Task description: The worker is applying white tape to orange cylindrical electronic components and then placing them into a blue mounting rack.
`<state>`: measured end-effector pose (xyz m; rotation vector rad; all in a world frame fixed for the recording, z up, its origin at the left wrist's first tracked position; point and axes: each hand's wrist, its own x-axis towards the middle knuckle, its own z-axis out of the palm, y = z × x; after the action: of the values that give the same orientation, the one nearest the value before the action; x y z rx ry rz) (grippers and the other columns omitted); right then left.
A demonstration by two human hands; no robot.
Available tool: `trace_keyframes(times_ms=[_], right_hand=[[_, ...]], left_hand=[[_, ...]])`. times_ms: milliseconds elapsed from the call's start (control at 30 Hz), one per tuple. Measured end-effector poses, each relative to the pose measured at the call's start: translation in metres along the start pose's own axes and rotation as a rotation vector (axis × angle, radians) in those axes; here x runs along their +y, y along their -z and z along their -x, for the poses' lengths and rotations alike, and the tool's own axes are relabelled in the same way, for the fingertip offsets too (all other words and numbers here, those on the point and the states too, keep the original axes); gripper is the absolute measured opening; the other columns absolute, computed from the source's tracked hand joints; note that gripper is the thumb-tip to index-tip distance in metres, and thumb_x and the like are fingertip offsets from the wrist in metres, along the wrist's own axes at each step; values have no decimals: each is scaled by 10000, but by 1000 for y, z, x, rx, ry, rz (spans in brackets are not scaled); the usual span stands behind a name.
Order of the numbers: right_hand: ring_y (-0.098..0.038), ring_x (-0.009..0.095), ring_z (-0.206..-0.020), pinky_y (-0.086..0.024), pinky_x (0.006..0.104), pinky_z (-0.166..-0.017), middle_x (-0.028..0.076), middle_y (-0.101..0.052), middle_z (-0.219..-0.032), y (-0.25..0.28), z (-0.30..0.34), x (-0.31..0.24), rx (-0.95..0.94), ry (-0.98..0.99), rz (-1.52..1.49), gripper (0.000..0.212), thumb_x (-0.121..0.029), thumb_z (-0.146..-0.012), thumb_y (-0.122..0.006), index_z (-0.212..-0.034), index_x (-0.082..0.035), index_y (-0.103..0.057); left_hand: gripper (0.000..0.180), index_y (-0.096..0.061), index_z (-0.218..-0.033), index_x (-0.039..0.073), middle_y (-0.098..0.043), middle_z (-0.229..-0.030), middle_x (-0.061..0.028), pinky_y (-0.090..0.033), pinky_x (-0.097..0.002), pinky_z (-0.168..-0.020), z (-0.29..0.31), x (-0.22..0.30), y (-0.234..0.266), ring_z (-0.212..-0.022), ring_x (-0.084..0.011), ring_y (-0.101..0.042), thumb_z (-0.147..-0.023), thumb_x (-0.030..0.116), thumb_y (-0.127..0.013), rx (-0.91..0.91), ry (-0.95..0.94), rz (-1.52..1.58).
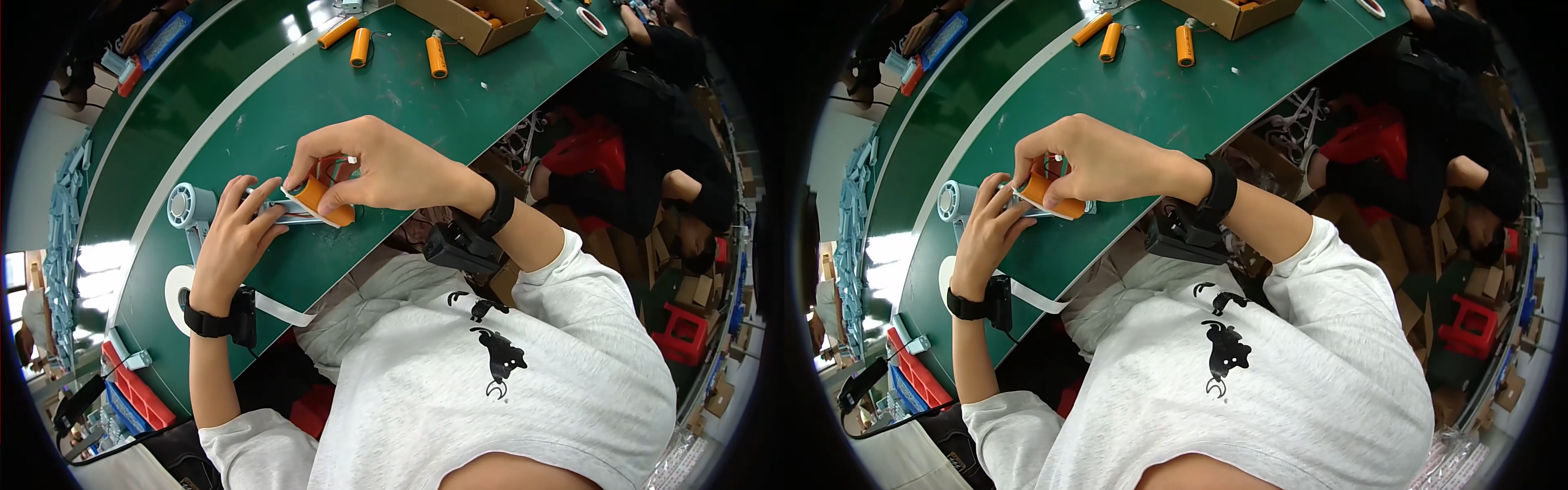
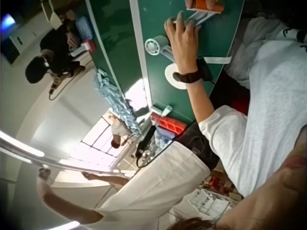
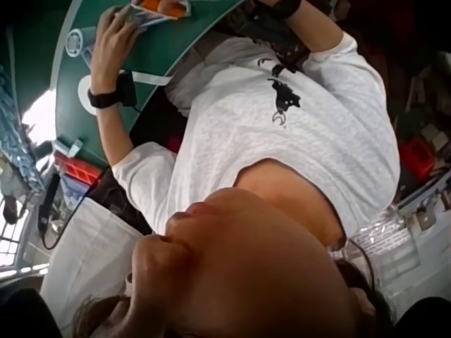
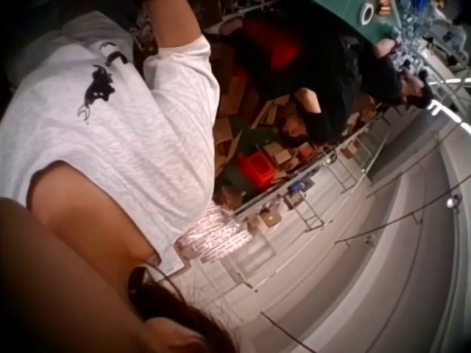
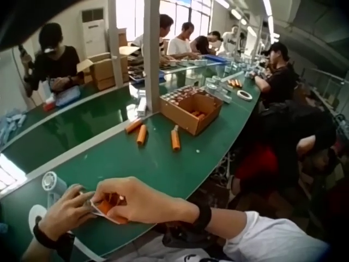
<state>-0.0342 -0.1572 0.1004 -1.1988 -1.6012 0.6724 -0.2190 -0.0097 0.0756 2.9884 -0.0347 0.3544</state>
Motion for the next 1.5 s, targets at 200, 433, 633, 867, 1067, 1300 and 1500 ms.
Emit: trace_keyframes(times_ms=[200, 433, 633, 867, 1067, 1300, 1500], right_hand=[[-607, 163, -721, -485, 244, -677, 71, -620, -816, -3, -10, -7, -10, 15, 115, 186, 41, -692, -628, -866, -17, -598], [-576, 252, -656, -453, 329, -597, 97, -570, -722, -13, -10, 13, -102, 119, 372, 138, 40, -709, -591, -835, 1, -551], [-555, 276, -659, -438, 365, -586, 91, -547, -689, -24, -32, 11, -267, -73, 448, 137, -12, -718, -609, -830, 5, -532], [-569, 248, -715, -433, 378, -637, 89, -550, -701, -18, -48, 27, -534, -213, 397, 209, -53, -741, -610, -948, -31, -587], [-589, 209, -770, -456, 353, -692, 90, -606, -839, -6, -7, 56, -308, -154, 139, 286, -36, -741, -611, -1027, -34, -594], [-601, 173, -825, -471, 299, -750, 86, -625, -962, -10, 1, 60, -202, -417, -108, 291, -7, -747, -598, -1037, -6, -590], [-608, 164, -768, -478, 295, -698, 86, -635, -895, 5, -14, 50, -351, -521, -56, 296, 10, -702, -602, -998, 2, -603]], left_hand=[[168, -522, -868, 26, -538, -1098, -70, -378, -393, -889, -2, 7, 5, -1016, -289, -471, -737, 44, -625, -45, 56, 8], [130, -468, -856, 15, -563, -1022, -86, -385, -359, -848, -3, 5, 9, -969, -299, -483, -779, -2, -571, 77, 177, 440], [111, -464, -870, 7, -568, -987, -114, -406, -353, -811, -1, 8, 9, -948, -311, -486, -796, -30, -538, 98, 296, 541], [174, -496, -921, 6, -566, -986, -113, -407, -345, -798, -1, 6, 6, -931, -298, -491, -775, 8, -591, 111, 262, 515], [272, -603, -977, 19, -588, -882, -125, -423, -315, -700, -11, 16, -2, -802, -246, -528, -721, 80, -674, 164, 395, 317], [222, -663, -867, -6, -573, -606, -117, -399, -303, -524, -40, -3, 12, -525, -197, -478, -688, 115, -712, -258, 537, 446], [239, -671, -875, 0, -584, -594, -151, -400, -316, -495, -48, 3, 17, -469, -224, -493, -680, 131, -718, -377, 537, 410]])
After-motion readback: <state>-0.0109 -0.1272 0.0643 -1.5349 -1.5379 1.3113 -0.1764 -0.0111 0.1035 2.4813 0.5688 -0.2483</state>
